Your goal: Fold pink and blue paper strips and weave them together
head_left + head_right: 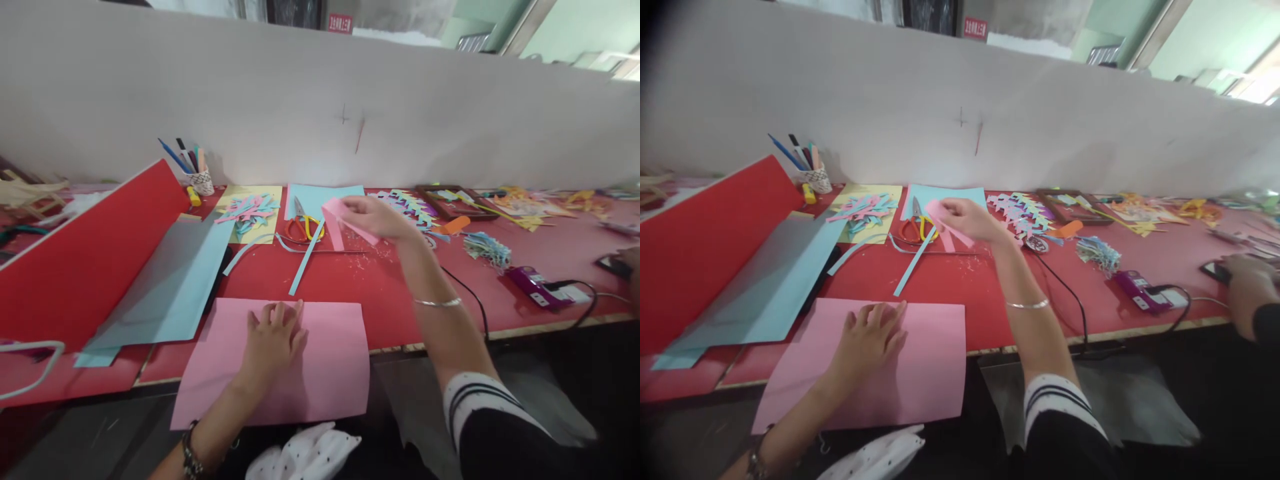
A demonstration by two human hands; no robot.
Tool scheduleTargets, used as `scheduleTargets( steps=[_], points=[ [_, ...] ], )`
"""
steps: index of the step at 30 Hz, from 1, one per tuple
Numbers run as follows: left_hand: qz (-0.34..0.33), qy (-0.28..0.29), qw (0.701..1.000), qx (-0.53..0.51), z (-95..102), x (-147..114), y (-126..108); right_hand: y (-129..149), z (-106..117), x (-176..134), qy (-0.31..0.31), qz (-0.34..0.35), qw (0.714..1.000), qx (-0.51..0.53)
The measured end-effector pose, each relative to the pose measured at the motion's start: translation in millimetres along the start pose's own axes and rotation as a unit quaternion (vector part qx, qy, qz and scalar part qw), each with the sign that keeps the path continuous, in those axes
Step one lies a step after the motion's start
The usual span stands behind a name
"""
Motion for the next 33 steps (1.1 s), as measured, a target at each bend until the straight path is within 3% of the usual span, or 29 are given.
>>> scheduleTargets(
  steps=[3,6,9,12,16,19,22,26,30,33],
  points=[
    [0.006,-0.013,1.0,0.006,2.0,-0.1,1.0,11.0,-17.3,45.9,0.002,0.014,0.998,0.054],
    [0.008,-0.026,1.0,0.003,4.6,-0.5,0.5,36.8,-1.1,75.1,-0.106,0.082,0.981,0.141],
    [0.008,-0.035,0.999,0.006,5.7,-1.2,0.0,49.2,-0.7,89.3,-0.141,0.107,0.964,0.197],
    [0.007,-0.04,0.999,0.024,6.3,-1.4,-0.6,29.3,-29.9,94.1,-0.114,0.033,0.962,0.246],
    [0.008,-0.032,0.998,0.045,4.9,-0.8,-1.0,-34.6,-97.8,78.4,-0.059,-0.175,0.947,0.262],
    [0.007,-0.038,0.998,0.058,5.3,-0.7,-1.9,-59.8,-127.9,63.7,-0.048,-0.221,0.943,0.245],
    [0.004,-0.066,0.995,0.07,8.1,-1.5,-3.1,-70.3,-137.1,58.0,-0.05,-0.235,0.945,0.22],
    [-0.004,-0.098,0.992,0.08,10.5,-3.9,-3.3,-65.2,-130.5,51.6,-0.033,-0.21,0.961,0.175],
    [-0.049,-0.133,0.988,0.067,11.4,-9.1,-4.7,-44.1,-117.4,25.7,0.022,-0.128,0.984,0.123],
    [-0.095,-0.16,0.982,0.025,10.5,-15.3,-3.7,-20.2,-140.2,-10.8,0.17,-0.019,0.985,-0.018]
  ],
)
Point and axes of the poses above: each hand's wrist, its own x-axis towards the middle knuckle, its own z-axis out of the back of the hand, y = z × x, the point moved 10 cm from there along x, towards the middle knuckle, and after that the axes turned 13 degrees about -z, right-handed, at the moved point
